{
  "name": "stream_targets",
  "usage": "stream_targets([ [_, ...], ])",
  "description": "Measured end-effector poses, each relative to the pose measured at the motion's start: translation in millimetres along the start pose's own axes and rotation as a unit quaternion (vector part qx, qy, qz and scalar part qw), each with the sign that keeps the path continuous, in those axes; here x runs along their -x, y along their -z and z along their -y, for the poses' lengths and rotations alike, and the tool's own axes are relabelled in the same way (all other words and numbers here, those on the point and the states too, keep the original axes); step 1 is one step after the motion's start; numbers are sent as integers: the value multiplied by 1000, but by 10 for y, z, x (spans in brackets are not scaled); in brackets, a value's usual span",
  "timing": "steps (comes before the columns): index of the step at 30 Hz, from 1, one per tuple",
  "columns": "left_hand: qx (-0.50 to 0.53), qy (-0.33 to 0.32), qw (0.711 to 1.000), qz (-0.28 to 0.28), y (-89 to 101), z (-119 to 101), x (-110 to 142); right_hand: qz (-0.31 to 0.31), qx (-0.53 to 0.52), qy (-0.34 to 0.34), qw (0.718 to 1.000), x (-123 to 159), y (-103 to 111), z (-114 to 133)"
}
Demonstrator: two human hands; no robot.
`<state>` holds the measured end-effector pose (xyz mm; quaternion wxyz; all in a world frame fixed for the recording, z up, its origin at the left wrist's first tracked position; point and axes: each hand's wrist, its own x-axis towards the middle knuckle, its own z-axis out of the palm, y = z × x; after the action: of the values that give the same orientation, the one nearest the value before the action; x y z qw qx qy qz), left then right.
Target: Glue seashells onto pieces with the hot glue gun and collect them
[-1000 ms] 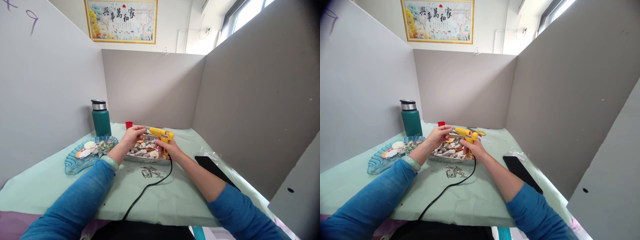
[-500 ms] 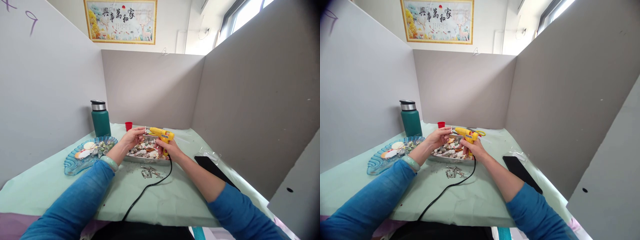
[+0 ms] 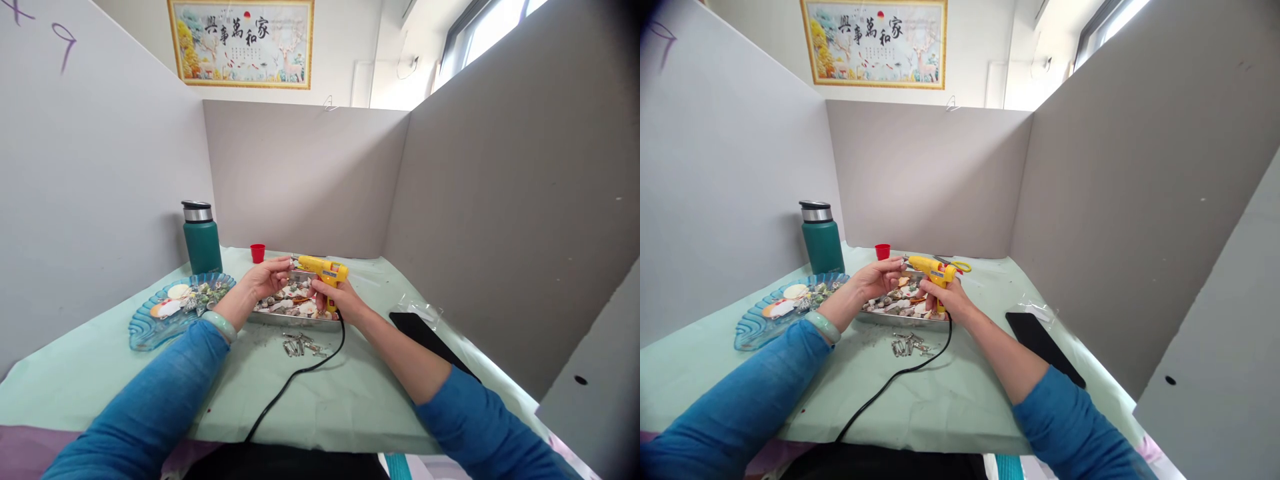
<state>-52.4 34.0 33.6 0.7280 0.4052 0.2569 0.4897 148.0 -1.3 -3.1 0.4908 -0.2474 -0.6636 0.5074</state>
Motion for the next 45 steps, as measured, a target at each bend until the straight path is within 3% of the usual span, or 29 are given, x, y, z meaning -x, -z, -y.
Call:
stream_targets([
  [13,15,-21,999,23,-6,-25,16,-3,4,-3,1000,5,-2,30],
  [31,-35,-54,997,-49,-33,-3,-13,-4,14,5,1000,3,-11,23],
  [37,-48,-53,997,-27,-46,8,-10,-7,7,9,1000,-3,-11,17],
  [45,-38,-63,997,-39,-39,-1,-18,1,3,-12,1000,2,-6,10],
])
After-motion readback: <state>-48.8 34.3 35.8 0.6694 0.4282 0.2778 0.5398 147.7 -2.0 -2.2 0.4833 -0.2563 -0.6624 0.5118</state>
